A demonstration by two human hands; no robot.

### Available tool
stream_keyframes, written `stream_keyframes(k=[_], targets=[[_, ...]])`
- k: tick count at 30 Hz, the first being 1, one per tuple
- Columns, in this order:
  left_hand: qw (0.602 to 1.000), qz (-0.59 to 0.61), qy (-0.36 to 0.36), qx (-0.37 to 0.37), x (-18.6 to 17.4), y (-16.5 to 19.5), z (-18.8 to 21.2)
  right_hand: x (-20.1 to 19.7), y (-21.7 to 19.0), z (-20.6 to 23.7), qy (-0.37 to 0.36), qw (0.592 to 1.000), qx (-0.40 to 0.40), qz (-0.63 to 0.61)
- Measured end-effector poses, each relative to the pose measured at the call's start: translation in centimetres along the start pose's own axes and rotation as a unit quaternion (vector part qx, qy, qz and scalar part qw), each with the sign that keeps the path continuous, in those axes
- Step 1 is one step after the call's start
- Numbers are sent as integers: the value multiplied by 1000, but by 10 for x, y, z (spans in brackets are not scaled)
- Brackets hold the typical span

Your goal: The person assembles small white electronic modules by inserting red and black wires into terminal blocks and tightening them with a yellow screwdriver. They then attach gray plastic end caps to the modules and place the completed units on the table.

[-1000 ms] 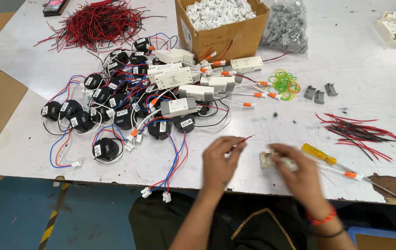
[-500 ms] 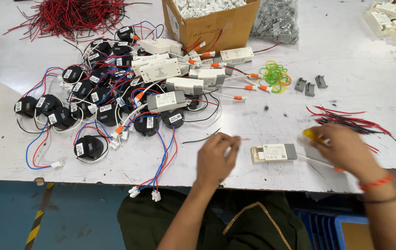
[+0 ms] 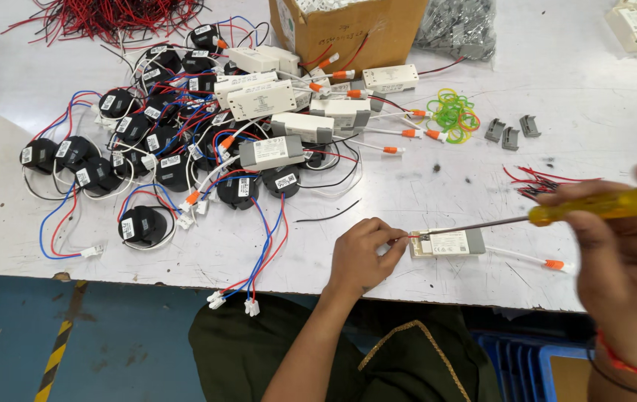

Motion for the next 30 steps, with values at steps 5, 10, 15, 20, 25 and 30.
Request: stream_keyframes(k=[5, 10, 15, 20, 25, 30], targets=[[1000, -2, -1, -6, 1, -1, -1, 15, -15, -5, -21, 995, -83, 55], [1000, -8, -13, -5, 3, -2, 0, 23, -23, -7, -30, 986, -109, 126], [1000, -11, -4, 10, 2, 0, 0, 33, -34, -12, -45, 980, -127, 148], [1000, -10, -17, 12, 5, 1, -1, 45, -51, -19, -58, 965, -158, 199], [999, -17, -25, 17, 9, 1, -2, 51, -58, -27, -64, 960, -160, 222], [999, -26, -27, 22, 11, 3, -4, 52, -61, -28, -64, 956, -168, 233]])
Point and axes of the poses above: each hand's wrist, its own z-axis away from the middle knuckle, its own x-axis out of the palm, y = z × x, the point moved 10 cm from there along -z, towards the middle knuckle, and after that the axes turned 5 degrees about z, right-handed, at the moved point
